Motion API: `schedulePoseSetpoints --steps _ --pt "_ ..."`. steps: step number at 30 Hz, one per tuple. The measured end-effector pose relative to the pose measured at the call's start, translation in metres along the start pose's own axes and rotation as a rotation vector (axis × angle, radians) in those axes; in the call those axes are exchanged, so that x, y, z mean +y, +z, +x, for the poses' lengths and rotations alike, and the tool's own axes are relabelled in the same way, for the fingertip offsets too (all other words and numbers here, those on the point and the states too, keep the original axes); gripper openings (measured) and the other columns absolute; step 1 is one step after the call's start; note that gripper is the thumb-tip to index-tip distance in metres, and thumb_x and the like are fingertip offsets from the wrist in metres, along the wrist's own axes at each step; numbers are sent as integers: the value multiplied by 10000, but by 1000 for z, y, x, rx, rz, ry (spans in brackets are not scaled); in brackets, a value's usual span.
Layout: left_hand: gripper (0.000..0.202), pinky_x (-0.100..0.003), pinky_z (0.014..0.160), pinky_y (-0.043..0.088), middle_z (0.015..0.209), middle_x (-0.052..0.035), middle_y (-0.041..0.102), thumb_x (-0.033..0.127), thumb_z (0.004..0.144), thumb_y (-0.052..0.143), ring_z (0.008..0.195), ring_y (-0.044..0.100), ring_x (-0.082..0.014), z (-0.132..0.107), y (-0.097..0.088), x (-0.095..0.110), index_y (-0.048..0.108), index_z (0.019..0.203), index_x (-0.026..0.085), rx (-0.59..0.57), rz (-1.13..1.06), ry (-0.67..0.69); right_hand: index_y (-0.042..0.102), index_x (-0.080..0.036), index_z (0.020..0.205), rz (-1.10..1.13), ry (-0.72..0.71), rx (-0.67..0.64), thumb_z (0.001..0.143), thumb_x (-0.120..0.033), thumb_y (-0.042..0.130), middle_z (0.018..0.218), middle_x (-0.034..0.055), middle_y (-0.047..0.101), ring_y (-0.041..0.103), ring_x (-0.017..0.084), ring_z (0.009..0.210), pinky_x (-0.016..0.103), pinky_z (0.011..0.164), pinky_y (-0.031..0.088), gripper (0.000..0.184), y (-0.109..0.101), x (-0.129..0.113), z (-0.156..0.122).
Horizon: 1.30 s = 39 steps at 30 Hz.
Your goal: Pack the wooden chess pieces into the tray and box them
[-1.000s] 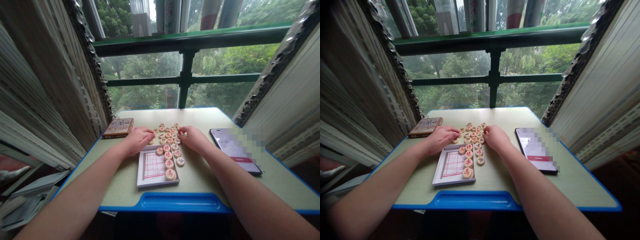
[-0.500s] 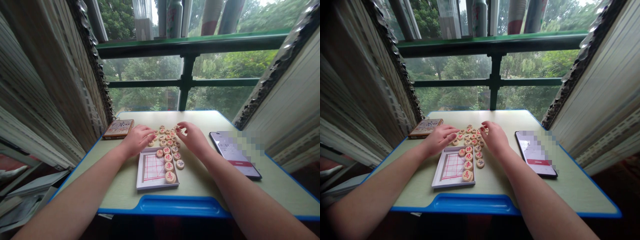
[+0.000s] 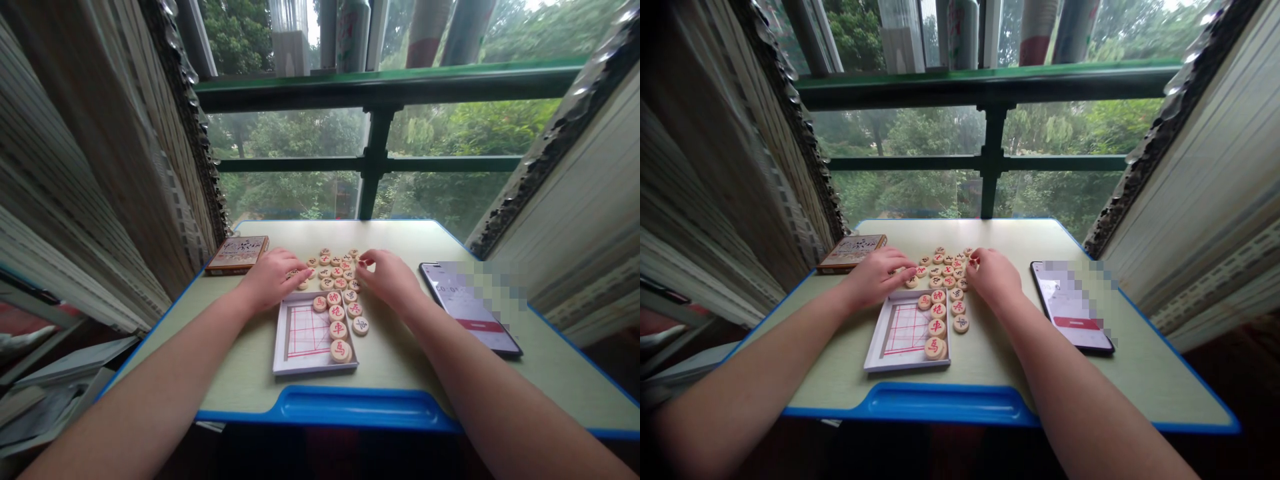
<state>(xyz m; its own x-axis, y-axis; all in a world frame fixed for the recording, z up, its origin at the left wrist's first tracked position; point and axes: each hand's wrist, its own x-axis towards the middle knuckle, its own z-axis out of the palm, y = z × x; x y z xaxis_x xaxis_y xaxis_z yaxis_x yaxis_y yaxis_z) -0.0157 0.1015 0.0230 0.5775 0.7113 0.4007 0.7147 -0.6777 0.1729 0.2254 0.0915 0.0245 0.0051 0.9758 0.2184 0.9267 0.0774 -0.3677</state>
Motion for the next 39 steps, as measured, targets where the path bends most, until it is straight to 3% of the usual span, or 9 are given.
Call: schedulePoseSetpoints --steps 5,7,10,13,17,24,29,34,39 --pt "386 -380 851 427 915 -73 701 430 903 416 897 575 -212 0 1 2 713 905 183 -42 7 6 691 -204 950 -60 44 -114 795 -307 527 992 82 667 600 214 830 294 671 413 249 2 3 3" --pt "432 -392 867 422 933 -77 698 457 911 375 913 575 -217 0 1 3 711 913 185 -66 9 2 690 -196 997 -41 15 -60 795 -266 515 1030 89 654 589 217 865 302 720 421 276 4 1 2" --pt "559 -410 932 397 1057 -95 673 501 931 240 1020 557 -238 3 2 6 681 1030 173 -89 26 -35 692 -214 1034 -10 -170 46 812 -231 498 1082 76 635 545 222 956 311 823 409 295 9 -6 0" --pt "679 -434 1021 330 1309 -131 539 553 921 138 1226 445 -274 10 5 11 491 1308 121 -100 46 -122 722 -232 966 -50 -353 26 852 -301 494 1036 73 644 527 217 917 334 856 389 264 14 -14 -2" --pt "748 -484 1081 227 1476 -99 339 631 884 107 1374 245 -294 21 11 20 268 1442 159 -213 33 -151 734 -216 890 -74 -344 3 864 -332 498 942 89 646 529 208 843 335 826 386 264 17 -18 0" --pt "694 -631 1065 49 1417 -64 440 628 885 88 1350 280 -323 27 19 29 470 1322 248 -310 8 -132 729 -226 944 -37 -225 10 831 -368 547 980 88 641 529 232 887 345 836 391 257 20 -15 4" --pt "700 -625 1053 125 1253 -125 573 618 889 105 1208 452 -299 24 15 28 610 1143 205 -244 36 -191 729 -224 958 60 -231 -20 821 -360 568 969 75 643 545 201 888 323 863 393 251 21 -14 7" --pt "712 -610 1047 147 1288 -125 544 590 901 66 1258 407 -295 23 17 20 656 1082 233 -214 32 -218 731 -241 982 92 -232 -42 797 -376 601 937 70 622 543 197 887 319 855 398 263 21 -13 8" --pt "693 -632 1040 122 1315 -86 544 602 895 53 1266 408 -332 22 21 17 613 1171 302 -252 45 -249 732 -237 983 119 -283 -65 802 -364 606 841 53 598 544 166 790 300 812 409 255 22 -14 9"
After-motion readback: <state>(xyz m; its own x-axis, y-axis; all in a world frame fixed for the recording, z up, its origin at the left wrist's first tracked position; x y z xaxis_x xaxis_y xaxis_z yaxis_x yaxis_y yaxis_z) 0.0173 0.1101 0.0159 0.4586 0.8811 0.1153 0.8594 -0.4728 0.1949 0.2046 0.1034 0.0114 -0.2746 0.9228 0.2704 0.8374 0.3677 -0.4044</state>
